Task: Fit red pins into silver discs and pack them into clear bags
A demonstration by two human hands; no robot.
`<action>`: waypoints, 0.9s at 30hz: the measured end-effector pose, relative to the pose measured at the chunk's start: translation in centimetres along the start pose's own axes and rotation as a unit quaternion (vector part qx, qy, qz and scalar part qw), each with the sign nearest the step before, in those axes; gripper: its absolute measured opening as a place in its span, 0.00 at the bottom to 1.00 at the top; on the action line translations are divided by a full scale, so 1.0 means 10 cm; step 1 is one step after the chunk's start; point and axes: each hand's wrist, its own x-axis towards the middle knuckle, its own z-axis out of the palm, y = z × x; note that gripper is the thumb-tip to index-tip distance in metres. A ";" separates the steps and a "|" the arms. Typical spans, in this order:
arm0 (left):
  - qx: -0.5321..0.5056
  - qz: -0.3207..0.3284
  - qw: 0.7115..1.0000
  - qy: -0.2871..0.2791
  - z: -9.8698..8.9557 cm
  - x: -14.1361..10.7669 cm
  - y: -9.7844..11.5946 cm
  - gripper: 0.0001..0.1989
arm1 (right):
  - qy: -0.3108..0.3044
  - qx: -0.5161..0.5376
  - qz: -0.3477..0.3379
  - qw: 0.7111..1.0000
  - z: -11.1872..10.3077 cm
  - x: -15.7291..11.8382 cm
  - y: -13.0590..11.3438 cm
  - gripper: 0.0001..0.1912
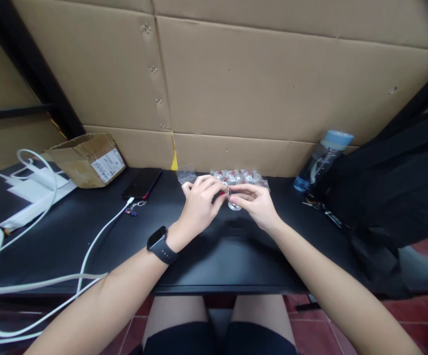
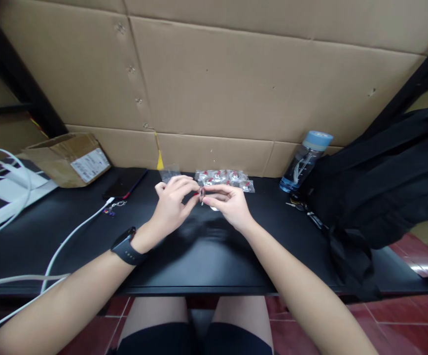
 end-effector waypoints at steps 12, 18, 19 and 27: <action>-0.212 -0.072 0.975 0.008 -0.04 0.02 0.04 0.03 | 0.042 -0.006 -0.041 0.998 0.03 0.01 -0.04 0.20; -0.304 -0.105 0.946 0.030 0.04 0.01 -0.02 0.03 | 0.043 0.009 -0.026 0.999 0.06 0.00 -0.07 0.20; -0.302 -0.103 0.947 0.033 0.04 0.01 -0.02 0.03 | 0.044 0.012 -0.024 0.999 0.06 0.00 -0.07 0.20; -0.131 -0.053 0.989 0.036 -0.07 0.00 0.05 0.11 | 0.020 0.023 -0.013 0.999 0.05 -0.01 -0.03 0.17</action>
